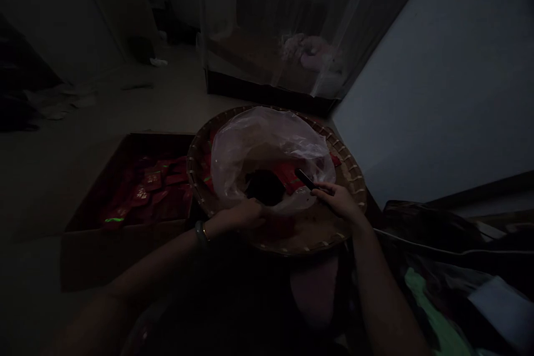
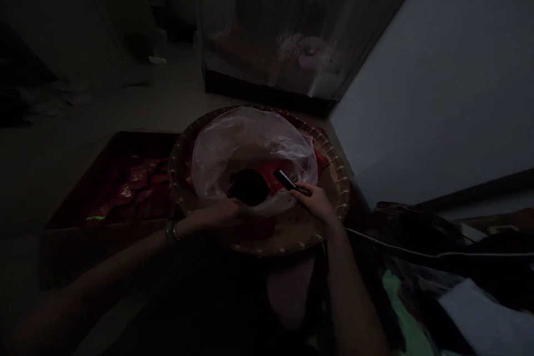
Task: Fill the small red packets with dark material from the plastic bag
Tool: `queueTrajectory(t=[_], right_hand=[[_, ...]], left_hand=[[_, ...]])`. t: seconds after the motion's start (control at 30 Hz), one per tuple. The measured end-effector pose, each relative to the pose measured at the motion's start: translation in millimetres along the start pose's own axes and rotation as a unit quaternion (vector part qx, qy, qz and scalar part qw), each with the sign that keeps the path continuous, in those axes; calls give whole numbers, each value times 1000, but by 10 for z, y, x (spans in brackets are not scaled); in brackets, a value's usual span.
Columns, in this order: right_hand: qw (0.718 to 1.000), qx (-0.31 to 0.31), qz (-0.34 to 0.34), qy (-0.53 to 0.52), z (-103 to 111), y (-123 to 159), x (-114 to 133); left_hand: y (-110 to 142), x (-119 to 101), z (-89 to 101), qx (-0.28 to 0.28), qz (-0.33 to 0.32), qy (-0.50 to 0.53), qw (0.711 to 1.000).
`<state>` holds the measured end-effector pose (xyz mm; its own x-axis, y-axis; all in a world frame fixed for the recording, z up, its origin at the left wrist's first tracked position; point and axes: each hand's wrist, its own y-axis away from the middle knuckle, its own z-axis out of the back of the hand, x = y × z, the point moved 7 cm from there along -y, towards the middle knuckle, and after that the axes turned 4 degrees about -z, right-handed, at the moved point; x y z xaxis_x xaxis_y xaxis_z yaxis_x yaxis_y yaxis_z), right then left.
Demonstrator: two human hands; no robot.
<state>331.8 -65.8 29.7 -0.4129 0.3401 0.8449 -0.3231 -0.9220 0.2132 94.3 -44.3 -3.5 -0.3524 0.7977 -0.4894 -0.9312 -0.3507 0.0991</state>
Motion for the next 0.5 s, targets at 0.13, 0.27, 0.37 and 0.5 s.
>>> queueTrajectory(t=[0.13,0.27,0.37,0.5], right_hand=[[1000,-7,9,20,7,-1,-2],[996,-33,56,69,-45,7,41],[984,-36,112,131,-209,-2,117],[944,0,219,248,-520,-2,238]], left_hand=[[-92,49,-65,10,-11,-87,996],[-54,10,10,48,-9,-63,997],[-34,-8,194,11,18,-23,1000],[-40,46,383,-87,62,-140,984]])
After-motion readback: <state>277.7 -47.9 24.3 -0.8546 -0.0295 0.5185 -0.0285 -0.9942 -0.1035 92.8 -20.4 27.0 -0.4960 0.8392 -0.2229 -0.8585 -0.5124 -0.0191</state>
